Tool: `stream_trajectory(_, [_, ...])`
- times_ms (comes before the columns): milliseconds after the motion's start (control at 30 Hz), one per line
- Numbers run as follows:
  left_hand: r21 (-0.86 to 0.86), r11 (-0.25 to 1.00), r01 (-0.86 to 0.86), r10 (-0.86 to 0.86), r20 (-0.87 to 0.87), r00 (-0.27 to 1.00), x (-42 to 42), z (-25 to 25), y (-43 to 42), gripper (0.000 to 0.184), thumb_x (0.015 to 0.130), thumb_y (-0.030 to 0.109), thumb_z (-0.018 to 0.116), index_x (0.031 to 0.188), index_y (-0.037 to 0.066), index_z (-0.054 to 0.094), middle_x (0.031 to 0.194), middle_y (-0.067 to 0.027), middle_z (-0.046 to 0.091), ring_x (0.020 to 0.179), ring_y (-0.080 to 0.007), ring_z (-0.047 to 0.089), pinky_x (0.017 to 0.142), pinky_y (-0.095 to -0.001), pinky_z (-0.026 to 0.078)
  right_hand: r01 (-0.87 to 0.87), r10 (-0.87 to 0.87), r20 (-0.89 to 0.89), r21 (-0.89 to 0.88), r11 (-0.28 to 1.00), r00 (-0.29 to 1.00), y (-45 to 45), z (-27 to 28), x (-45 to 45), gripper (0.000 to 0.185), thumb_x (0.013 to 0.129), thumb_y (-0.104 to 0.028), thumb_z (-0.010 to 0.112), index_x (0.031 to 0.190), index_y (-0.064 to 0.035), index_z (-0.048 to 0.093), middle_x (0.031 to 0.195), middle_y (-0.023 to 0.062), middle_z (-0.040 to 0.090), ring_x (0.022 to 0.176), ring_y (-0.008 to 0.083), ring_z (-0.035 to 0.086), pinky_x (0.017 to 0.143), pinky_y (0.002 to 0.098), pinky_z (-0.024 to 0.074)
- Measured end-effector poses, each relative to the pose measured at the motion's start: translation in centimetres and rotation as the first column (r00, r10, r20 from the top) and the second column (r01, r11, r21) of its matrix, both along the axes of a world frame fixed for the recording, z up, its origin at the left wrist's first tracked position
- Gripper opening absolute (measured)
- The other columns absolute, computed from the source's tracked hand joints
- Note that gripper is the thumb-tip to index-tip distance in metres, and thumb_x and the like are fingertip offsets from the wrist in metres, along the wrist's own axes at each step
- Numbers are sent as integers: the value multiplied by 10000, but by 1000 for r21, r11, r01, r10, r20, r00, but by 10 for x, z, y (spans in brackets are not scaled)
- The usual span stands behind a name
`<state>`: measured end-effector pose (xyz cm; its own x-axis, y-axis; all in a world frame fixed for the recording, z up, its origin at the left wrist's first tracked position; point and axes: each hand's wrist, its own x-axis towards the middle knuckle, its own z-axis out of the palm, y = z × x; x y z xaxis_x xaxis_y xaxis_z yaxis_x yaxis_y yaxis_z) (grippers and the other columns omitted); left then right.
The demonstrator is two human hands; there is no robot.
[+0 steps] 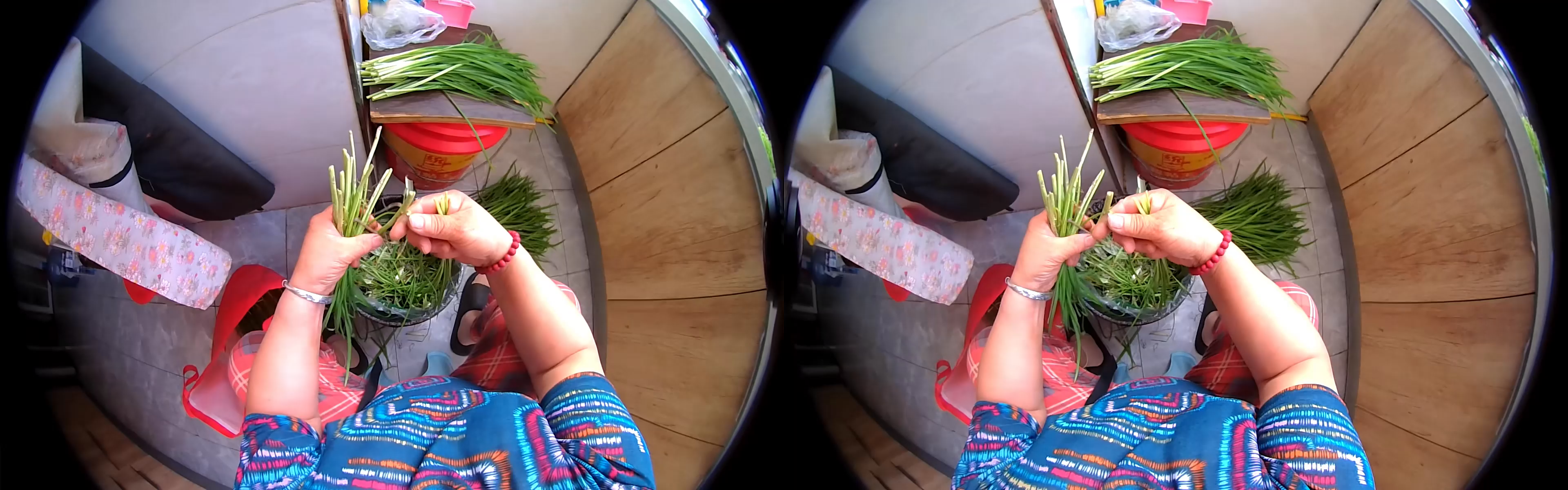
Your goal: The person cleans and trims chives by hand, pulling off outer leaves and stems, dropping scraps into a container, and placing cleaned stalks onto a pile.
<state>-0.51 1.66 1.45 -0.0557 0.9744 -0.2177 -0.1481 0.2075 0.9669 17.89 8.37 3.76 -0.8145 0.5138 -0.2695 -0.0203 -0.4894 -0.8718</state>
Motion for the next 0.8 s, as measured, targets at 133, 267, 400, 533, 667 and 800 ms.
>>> stream_trajectory(133, [-64, 998, 7, -8, -18, 1000, -5, 6, -1, 163, 638, 42, 654, 765, 31, 551, 592, 4, 523, 418, -49, 423, 377, -171, 321, 97, -100, -51, -59, 994, 994, 4, -2, 5, 228, 836, -221, 511, 840, -7, 589, 561, -33, 469, 416, 16, 301, 368, 152, 211])
stream_trajectory(267, [-65, 998, 21, -21, -7, 1000, -17, 1, 0, 195, 649, 68, 655, 798, 16, 540, 644, -67, 573, 412, -65, 426, 369, -188, 325, 159, -165, -105, -62, 985, 981, 7, -2, 10, 216, 838, -217, 505, 823, -16, 583, 563, -33, 462, 417, 17, 303, 367, 146, 219])
stream_trajectory(400, [-62, 995, -82, 85, 47, 995, -27, -2, -1, 145, 666, 56, 632, 774, 18, 544, 609, -47, 555, 391, -61, 415, 360, -185, 330, 233, -254, -265, -108, 967, 930, 12, -2, 17, 200, 839, -205, 500, 823, -21, 575, 566, -34, 454, 415, 15, 292, 360, 141, 207])
stream_trajectory(533, [-141, 986, -85, 120, 262, 958, -33, 2, -2, 153, 696, 55, 605, 820, 20, 522, 678, -89, 571, 386, -66, 403, 368, -198, 342, 259, -239, -133, 160, 953, 962, 13, 1, 15, 187, 817, -174, 525, 841, -5, 602, 637, 0, 519, 533, 64, 437, 484, 179, 355])
stream_trajectory(667, [-176, 984, 3, 49, 289, 956, -18, 8, -4, 192, 698, 80, 611, 846, 7, 513, 659, -84, 557, 392, -64, 401, 378, -210, 349, 101, -345, 161, 768, 632, 925, -1, -22, -8, 209, 718, -152, 621, 883, -24, 620, 765, 87, 571, 729, 188, 543, 695, 278, 424])
stream_trajectory(800, [-144, 989, 10, 20, 207, 978, -4, -1, -5, 162, 670, 72, 653, 778, 19, 544, 586, -18, 505, 384, -65, 412, 356, -199, 337, 160, -340, 162, 648, 745, 926, -13, -20, -21, 193, 728, -170, 624, 775, 15, 595, 642, 65, 546, 609, 110, 502, 567, 260, 413])
